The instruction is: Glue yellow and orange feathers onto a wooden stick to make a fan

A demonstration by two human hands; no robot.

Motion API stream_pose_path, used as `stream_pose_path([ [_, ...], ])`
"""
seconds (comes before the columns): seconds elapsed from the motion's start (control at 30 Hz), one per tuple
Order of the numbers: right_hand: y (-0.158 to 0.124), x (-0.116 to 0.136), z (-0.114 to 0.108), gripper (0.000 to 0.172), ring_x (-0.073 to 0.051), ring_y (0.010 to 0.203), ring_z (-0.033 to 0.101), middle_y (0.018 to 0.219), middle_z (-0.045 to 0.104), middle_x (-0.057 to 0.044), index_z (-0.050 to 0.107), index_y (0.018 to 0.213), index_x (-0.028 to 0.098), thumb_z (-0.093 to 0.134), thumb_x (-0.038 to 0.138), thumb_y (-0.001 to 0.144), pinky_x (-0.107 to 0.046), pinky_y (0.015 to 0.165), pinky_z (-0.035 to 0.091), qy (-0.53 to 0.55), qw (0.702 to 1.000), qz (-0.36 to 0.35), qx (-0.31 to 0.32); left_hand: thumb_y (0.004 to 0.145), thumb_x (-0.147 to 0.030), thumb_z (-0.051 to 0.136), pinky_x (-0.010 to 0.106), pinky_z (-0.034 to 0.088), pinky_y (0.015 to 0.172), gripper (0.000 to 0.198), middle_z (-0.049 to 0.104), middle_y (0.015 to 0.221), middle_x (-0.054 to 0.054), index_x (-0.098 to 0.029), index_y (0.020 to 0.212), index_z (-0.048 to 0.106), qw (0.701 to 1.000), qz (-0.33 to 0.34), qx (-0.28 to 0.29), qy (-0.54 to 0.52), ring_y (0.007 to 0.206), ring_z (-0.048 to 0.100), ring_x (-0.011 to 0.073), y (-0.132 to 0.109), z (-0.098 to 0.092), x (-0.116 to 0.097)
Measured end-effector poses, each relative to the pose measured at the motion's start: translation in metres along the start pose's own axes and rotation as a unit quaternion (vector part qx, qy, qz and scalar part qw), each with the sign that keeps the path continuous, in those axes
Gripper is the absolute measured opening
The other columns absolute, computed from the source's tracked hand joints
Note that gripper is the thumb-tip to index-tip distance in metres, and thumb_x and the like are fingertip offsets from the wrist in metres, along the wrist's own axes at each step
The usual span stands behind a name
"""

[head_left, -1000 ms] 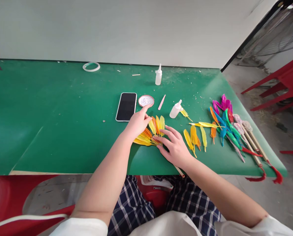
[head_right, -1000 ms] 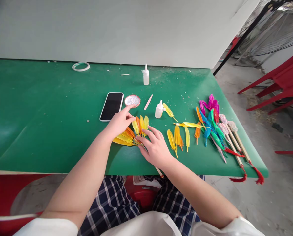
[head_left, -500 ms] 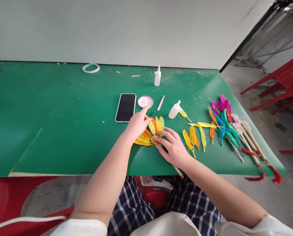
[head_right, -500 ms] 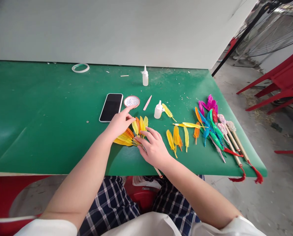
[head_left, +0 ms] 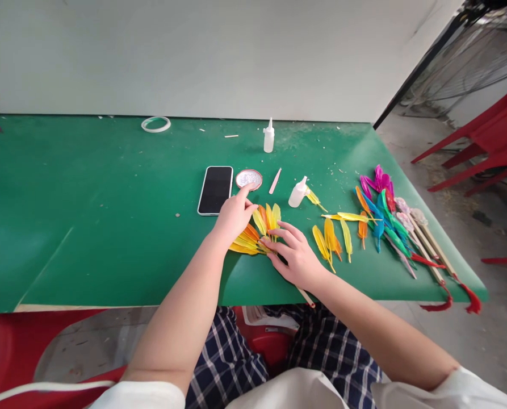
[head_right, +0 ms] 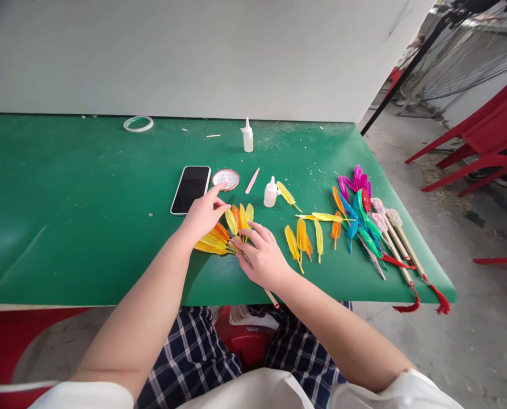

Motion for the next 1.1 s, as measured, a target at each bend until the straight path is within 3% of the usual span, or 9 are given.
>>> stream_pose_path([
  [0.27, 0.000, 0.001, -0.001, 0.029, -0.024, 0.119, 0.041, 0.106, 0.058, -0.009, 0.061, 0.107, 0.023, 0.051, 0.020, 0.080, -0.045, 0.095, 0.042, 0.005, 1.000, 0.005, -0.020, 0.081, -0.020, 0.049, 0.026, 0.044, 0.077, 0.050, 0.068, 0.080, 0.001, -0.023, 0.130, 0.037, 0.991, -0.022, -0.122, -0.056, 0.076, 0.061, 0.0135, 0.002, -0.012, 0.004],
  [0.53, -0.002, 0.002, -0.002, 0.033, -0.025, 0.118, 0.041, 0.108, 0.058, -0.008, 0.059, 0.113, 0.023, 0.051, 0.020, 0.081, -0.044, 0.095, 0.042, -0.012, 1.000, -0.006, -0.013, 0.088, -0.029, 0.036, 0.026, 0.047, 0.079, 0.043, 0.068, 0.082, 0.003, -0.020, 0.129, 0.036, 0.963, -0.050, -0.224, -0.144, 0.079, 0.064, 0.0131, -0.003, -0.037, 0.013],
  [0.9, -0.003, 0.004, -0.001, 0.036, -0.025, 0.116, 0.043, 0.109, 0.058, -0.008, 0.057, 0.115, 0.025, 0.052, 0.021, 0.080, -0.045, 0.093, 0.043, -0.025, 0.999, -0.011, -0.020, 0.085, -0.025, 0.040, 0.027, 0.048, 0.077, 0.044, 0.069, 0.082, 0.002, -0.022, 0.128, 0.037, 0.968, -0.066, -0.208, -0.127, 0.080, 0.065, 0.0137, -0.003, -0.039, 0.019],
  [1.0, -0.004, 0.001, -0.010, 0.031, -0.024, 0.114, 0.046, 0.107, 0.060, -0.007, 0.060, 0.109, 0.025, 0.051, 0.019, 0.080, -0.044, 0.092, 0.043, -0.007, 0.998, 0.002, -0.061, 0.083, -0.024, 0.043, 0.025, 0.048, 0.078, 0.042, 0.069, 0.085, 0.003, -0.021, 0.125, 0.041, 0.972, -0.050, -0.192, -0.124, 0.080, 0.064, 0.0129, -0.004, -0.037, 0.012],
  [1.1, -0.018, -0.011, -0.033, 0.025, -0.022, 0.102, 0.053, 0.100, 0.062, -0.007, 0.063, 0.103, 0.024, 0.052, 0.019, 0.080, -0.041, 0.087, 0.046, -0.009, 0.986, 0.079, -0.149, 0.083, -0.024, 0.044, 0.024, 0.047, 0.080, 0.040, 0.069, 0.088, 0.004, -0.020, 0.123, 0.044, 0.973, -0.024, -0.199, -0.119, 0.080, 0.063, 0.0117, -0.005, -0.037, 0.007],
])
Point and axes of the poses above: each hand's wrist, its own y-axis towards the middle knuckle, its own z-axis out of the palm, x = y × z, the point moved 2 cm from there along y, towards the middle knuckle
